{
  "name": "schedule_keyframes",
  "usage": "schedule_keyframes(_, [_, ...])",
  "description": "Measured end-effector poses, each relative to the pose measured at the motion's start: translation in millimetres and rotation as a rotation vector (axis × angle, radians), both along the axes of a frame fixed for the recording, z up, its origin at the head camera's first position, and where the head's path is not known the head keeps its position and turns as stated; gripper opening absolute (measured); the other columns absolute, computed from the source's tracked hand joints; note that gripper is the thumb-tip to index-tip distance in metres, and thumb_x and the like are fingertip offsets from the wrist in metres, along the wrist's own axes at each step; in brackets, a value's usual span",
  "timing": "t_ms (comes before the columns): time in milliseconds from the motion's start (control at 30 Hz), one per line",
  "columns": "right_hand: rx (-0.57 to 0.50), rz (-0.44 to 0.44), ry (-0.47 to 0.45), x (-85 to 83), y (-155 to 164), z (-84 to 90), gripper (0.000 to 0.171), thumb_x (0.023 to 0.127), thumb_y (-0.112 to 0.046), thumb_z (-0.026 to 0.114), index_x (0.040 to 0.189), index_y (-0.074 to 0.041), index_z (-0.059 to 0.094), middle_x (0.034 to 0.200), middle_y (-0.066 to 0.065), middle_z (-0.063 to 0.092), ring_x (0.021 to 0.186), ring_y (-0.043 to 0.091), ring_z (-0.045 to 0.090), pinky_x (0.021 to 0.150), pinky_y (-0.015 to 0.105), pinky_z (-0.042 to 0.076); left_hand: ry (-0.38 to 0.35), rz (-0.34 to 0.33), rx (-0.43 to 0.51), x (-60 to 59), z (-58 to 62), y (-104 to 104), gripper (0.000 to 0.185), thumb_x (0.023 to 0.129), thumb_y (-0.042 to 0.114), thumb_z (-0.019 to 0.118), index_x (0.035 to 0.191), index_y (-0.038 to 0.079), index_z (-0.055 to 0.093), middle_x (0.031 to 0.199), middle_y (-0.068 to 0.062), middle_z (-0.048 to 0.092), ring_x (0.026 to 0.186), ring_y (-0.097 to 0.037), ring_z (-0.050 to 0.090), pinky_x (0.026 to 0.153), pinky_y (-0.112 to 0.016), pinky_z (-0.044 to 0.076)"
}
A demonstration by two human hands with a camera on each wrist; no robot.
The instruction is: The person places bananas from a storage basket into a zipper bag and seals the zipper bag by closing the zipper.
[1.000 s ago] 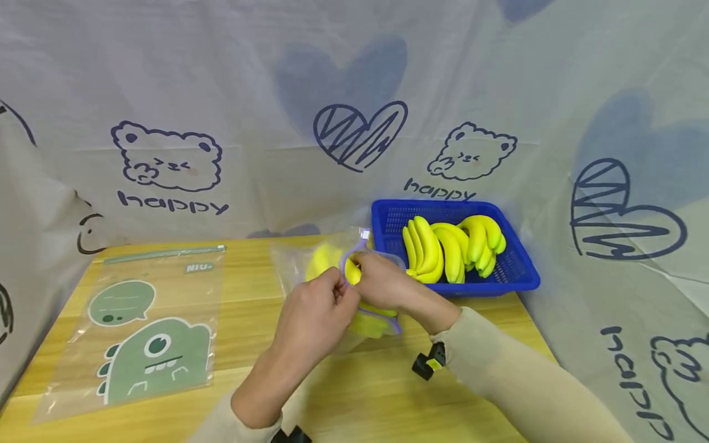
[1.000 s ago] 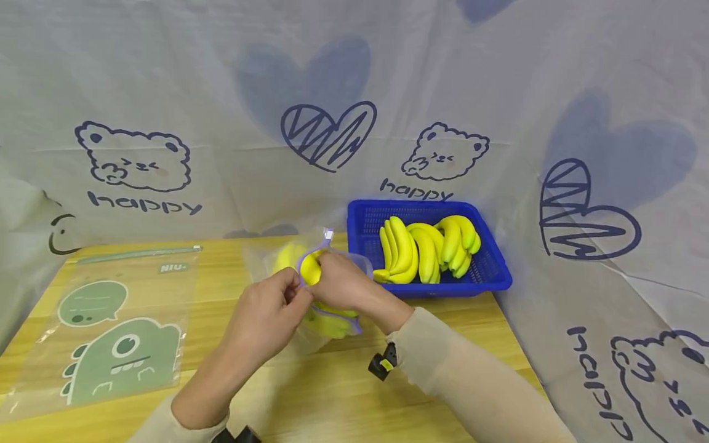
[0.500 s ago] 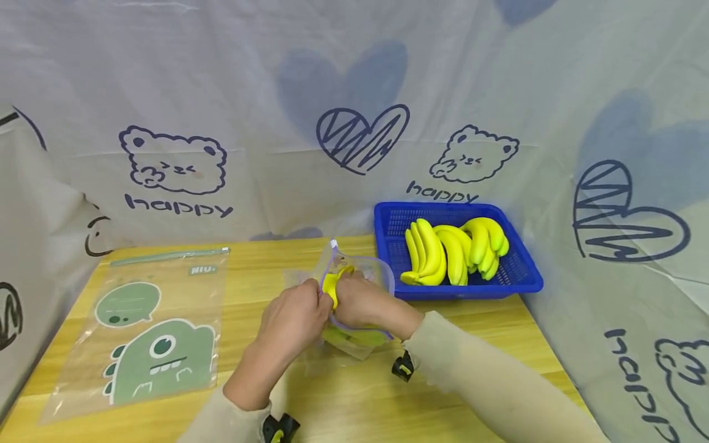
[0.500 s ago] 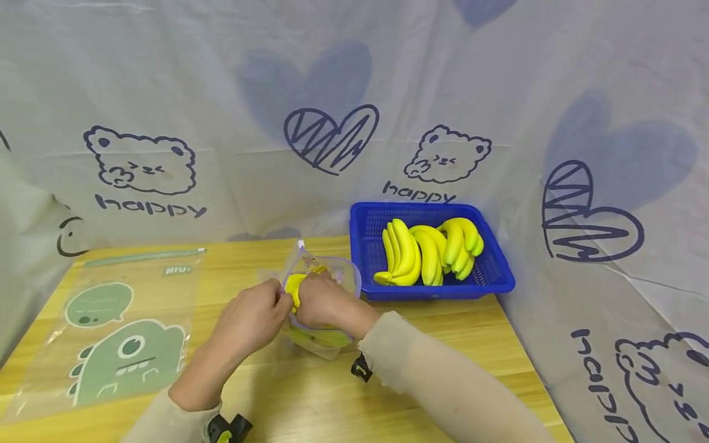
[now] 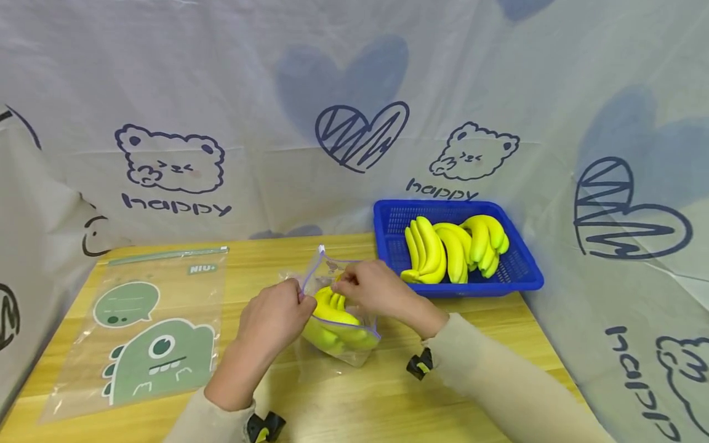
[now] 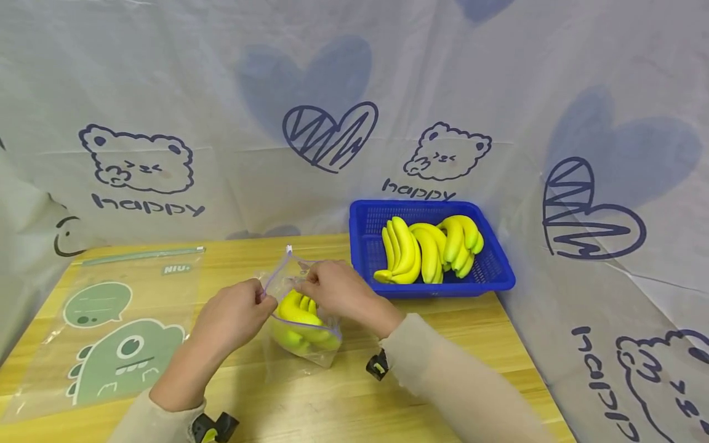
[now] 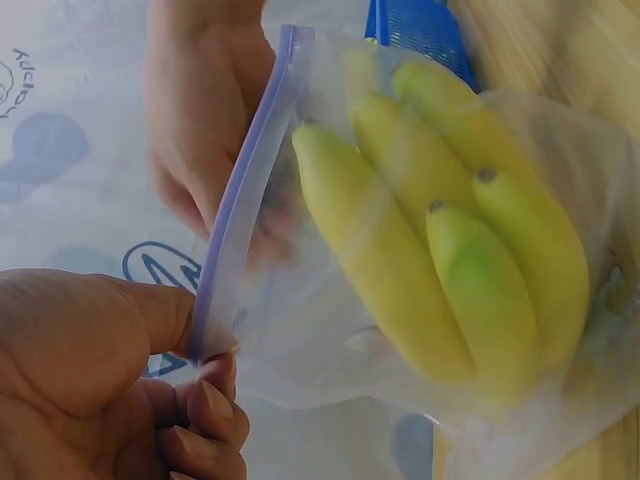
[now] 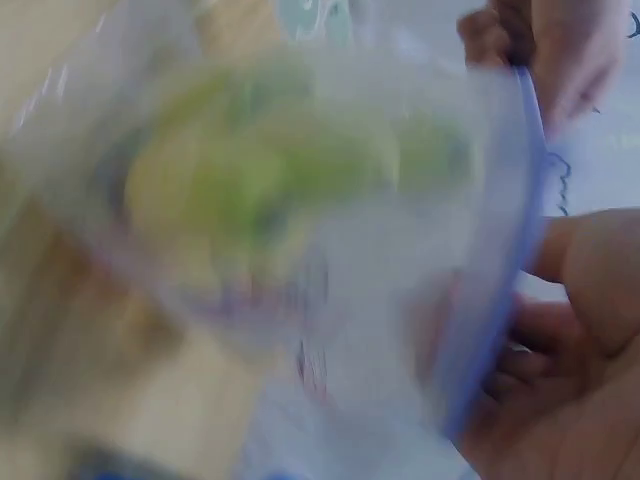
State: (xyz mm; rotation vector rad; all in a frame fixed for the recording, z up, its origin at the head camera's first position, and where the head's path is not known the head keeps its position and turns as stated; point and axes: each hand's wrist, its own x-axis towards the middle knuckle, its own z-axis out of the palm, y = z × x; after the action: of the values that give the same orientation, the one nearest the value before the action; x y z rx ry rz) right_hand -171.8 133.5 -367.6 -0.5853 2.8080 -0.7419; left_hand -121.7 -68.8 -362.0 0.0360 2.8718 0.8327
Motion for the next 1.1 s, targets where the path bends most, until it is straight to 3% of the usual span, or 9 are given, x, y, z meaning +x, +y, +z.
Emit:
schedule_keyframes(100, [0.034, -0.135, 0.156, 0.2, 16, 5.5, 0.028, 0.1, -0.033, 0.073, 0.083, -0.013, 0.065, 0.076, -0.001, 0.06, 0.066, 0.015, 0.053, 0.061, 0.029, 0.044, -0.016, 0.004, 0.0, 0.6, -0.8, -7, 0.019, 0.093, 0.022, 0.053, 0.077, 0.013, 0.056, 0.066, -0.004, 0.052, 0.054, -0.019, 0.046, 0.046, -0.032, 0.032])
schedule_keyframes(200, [0.097, -0.208, 0.16, -0.8, 30, 6.4, 0.033, 0.097, -0.037, 0.076, 0.088, -0.008, 0.064, 0.081, 0.004, 0.06, 0.071, 0.019, 0.054, 0.064, 0.033, 0.045, -0.001, 0.007, -0.013, 1.9, 0.3, -9, 0.018, 0.093, 0.022, 0.054, 0.078, 0.013, 0.057, 0.067, -0.004, 0.054, 0.055, -0.02, 0.048, 0.047, -0.033, 0.033])
schedule_keyframes(333, [0.07, -0.189, 0.088, -1.2, 39, 1.1, 0.028, 0.097, -0.027, 0.071, 0.08, -0.009, 0.059, 0.071, 0.0, 0.051, 0.063, 0.016, 0.046, 0.06, 0.03, 0.038, 0.042, 0.005, -0.042, 2.3, 2.5, -10, 0.018, 0.092, 0.021, 0.055, 0.078, 0.012, 0.057, 0.067, -0.005, 0.055, 0.057, -0.022, 0.049, 0.047, -0.035, 0.036])
schedule_keyframes(433, [-0.002, -0.173, 0.13, 3.0, 38, 5.8, 0.025, 0.094, -0.017, 0.066, 0.073, -0.012, 0.054, 0.064, -0.001, 0.046, 0.058, 0.014, 0.042, 0.057, 0.029, 0.035, 0.13, 0.022, -0.071, 5.3, 8.2, -7, 0.016, 0.09, 0.019, 0.054, 0.075, 0.012, 0.056, 0.068, -0.005, 0.054, 0.058, -0.023, 0.05, 0.048, -0.036, 0.037])
schedule_keyframes(567, [-0.03, -0.142, 0.204, 11.1, 30, 29.3, 0.02, 0.092, -0.017, 0.066, 0.074, -0.014, 0.055, 0.067, -0.002, 0.051, 0.061, 0.014, 0.047, 0.059, 0.029, 0.037, 0.256, 0.068, -0.071, 13.0, 23.4, -1, 0.014, 0.088, 0.018, 0.055, 0.074, 0.014, 0.058, 0.071, -0.003, 0.056, 0.063, -0.024, 0.052, 0.051, -0.038, 0.04])
schedule_keyframes(800, [-0.105, -0.15, 0.272, 21.3, 23, 62.5, 0.015, 0.091, -0.015, 0.065, 0.078, -0.012, 0.059, 0.073, 0.001, 0.055, 0.066, 0.017, 0.05, 0.062, 0.031, 0.04, 0.368, 0.098, 0.0, 27.3, 54.2, 3, 0.012, 0.09, 0.02, 0.057, 0.078, 0.017, 0.061, 0.074, -0.001, 0.057, 0.066, -0.024, 0.055, 0.053, -0.041, 0.041])
schedule_keyframes(900, [-0.112, -0.148, 0.294, 24.5, 22, 73.5, 0.014, 0.091, -0.015, 0.065, 0.078, -0.012, 0.06, 0.073, 0.002, 0.055, 0.067, 0.018, 0.05, 0.063, 0.031, 0.041, 0.383, 0.089, -0.003, 30.0, 62.5, 1, 0.012, 0.09, 0.02, 0.057, 0.079, 0.018, 0.061, 0.073, -0.001, 0.057, 0.066, -0.024, 0.055, 0.053, -0.04, 0.042])
schedule_keyframes(1100, [-0.065, -0.164, 0.311, 27.3, 23, 84.7, 0.017, 0.089, -0.016, 0.066, 0.075, -0.014, 0.058, 0.071, 0.001, 0.054, 0.064, 0.018, 0.05, 0.06, 0.032, 0.039, 0.319, 0.084, -0.062, 27.6, 68.8, -9, 0.013, 0.09, 0.019, 0.055, 0.08, 0.017, 0.062, 0.073, -0.001, 0.058, 0.065, -0.024, 0.055, 0.052, -0.039, 0.041])
